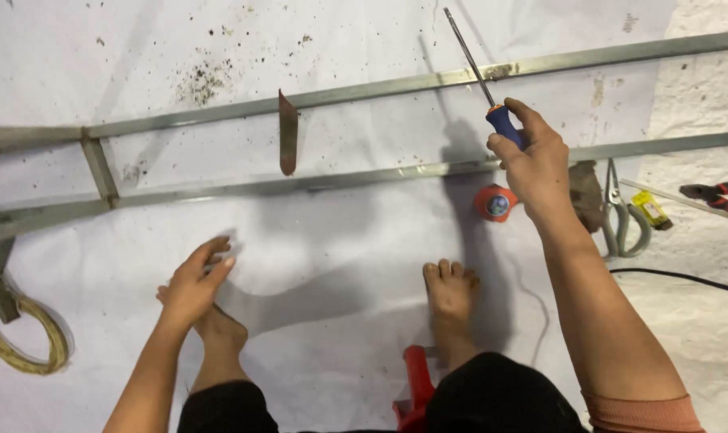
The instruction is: Scraping and measuring a metal frame using a screwdriver, tape measure, and pliers in a workshop setting.
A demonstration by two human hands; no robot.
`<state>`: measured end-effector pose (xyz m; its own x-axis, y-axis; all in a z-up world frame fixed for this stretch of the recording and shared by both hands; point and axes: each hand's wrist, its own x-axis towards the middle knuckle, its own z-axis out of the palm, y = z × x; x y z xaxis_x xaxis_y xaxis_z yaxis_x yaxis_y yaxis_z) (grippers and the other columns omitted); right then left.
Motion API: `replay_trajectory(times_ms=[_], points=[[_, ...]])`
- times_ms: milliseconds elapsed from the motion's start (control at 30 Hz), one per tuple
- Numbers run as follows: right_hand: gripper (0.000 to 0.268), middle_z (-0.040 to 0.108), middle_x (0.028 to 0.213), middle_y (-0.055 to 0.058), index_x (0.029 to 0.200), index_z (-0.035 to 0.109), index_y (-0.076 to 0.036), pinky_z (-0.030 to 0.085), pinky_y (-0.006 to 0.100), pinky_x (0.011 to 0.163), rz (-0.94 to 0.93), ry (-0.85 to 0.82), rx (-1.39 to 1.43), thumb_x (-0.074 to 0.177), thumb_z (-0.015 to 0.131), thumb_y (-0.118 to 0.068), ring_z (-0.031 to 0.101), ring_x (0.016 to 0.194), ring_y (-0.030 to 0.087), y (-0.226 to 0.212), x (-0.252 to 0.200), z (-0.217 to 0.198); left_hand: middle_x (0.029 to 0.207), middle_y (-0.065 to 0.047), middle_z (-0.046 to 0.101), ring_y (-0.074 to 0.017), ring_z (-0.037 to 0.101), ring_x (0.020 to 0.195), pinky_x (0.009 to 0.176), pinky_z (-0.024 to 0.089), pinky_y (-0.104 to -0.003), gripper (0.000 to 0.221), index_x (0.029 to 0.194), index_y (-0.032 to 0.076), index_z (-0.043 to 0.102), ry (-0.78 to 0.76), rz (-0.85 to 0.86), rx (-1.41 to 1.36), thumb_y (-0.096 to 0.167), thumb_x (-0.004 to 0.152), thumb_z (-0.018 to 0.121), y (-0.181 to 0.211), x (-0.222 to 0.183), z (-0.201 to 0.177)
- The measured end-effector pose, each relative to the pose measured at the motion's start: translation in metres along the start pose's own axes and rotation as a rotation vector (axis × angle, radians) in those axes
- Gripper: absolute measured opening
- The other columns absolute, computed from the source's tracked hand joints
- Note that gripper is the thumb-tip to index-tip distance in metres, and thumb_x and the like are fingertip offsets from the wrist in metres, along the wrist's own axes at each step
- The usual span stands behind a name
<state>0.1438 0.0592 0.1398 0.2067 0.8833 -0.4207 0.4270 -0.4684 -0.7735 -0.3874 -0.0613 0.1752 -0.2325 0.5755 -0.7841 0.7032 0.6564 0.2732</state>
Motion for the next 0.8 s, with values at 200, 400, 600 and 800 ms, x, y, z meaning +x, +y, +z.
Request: replay_trajectory(times_ms=[200,400,600,800], points=[[0.048,0.07,0.098,0.025,0.148,0.058,-0.005,0.055,0.04,0.068,0.012,0.013,-0.04,0.102,0.068,-0.009,0.069,0.077,0.029,-0.037,0.062,0.056,0.143,-0.017,0.055,-0.0368,0.053,0.134,0.109,0.044,-0.051,0.063,0.151,0.01,0.049,0.163,0.207,0.249,0.033,0.096,0.07,0.152,0.139,0.045],[0.054,0.067,0.135,0.017,0.15,0.054,-0.012,0.048,0.039,0.099,-0.164,-0.034,-0.234,0.098,0.071,-0.011,0.065,0.115,0.031,-0.057,0.093,0.049,0.099,-0.012,0.062,-0.0325,0.057,0.089,0.067,0.048,-0.051,0.019,0.113,0.011,0.06,0.01,0.501,0.399,0.014,0.096,0.055,0.167,0.186,0.106],[0.058,0.065,0.099,0.006,0.151,0.06,-0.018,0.042,0.035,0.078,0.211,0.095,-0.213,0.093,0.066,-0.017,0.052,0.076,0.022,-0.099,0.039,0.033,0.127,-0.013,0.06,-0.0344,0.058,0.11,0.086,0.051,-0.046,0.046,0.129,0.005,0.058,-0.158,1.273,0.359,0.012,0.085,0.071,0.196,0.178,0.113],[0.064,0.066,0.127,0.017,0.152,0.036,-0.006,0.053,0.032,0.096,0.022,0.571,0.362,0.094,0.061,0.002,0.069,0.111,0.022,-0.123,-0.045,0.15,0.133,-0.002,0.064,-0.0173,0.059,0.113,0.092,0.051,-0.033,0.05,0.139,0.014,0.056,-0.698,0.762,-0.171,0.043,0.099,0.052,0.215,0.106,0.056]])
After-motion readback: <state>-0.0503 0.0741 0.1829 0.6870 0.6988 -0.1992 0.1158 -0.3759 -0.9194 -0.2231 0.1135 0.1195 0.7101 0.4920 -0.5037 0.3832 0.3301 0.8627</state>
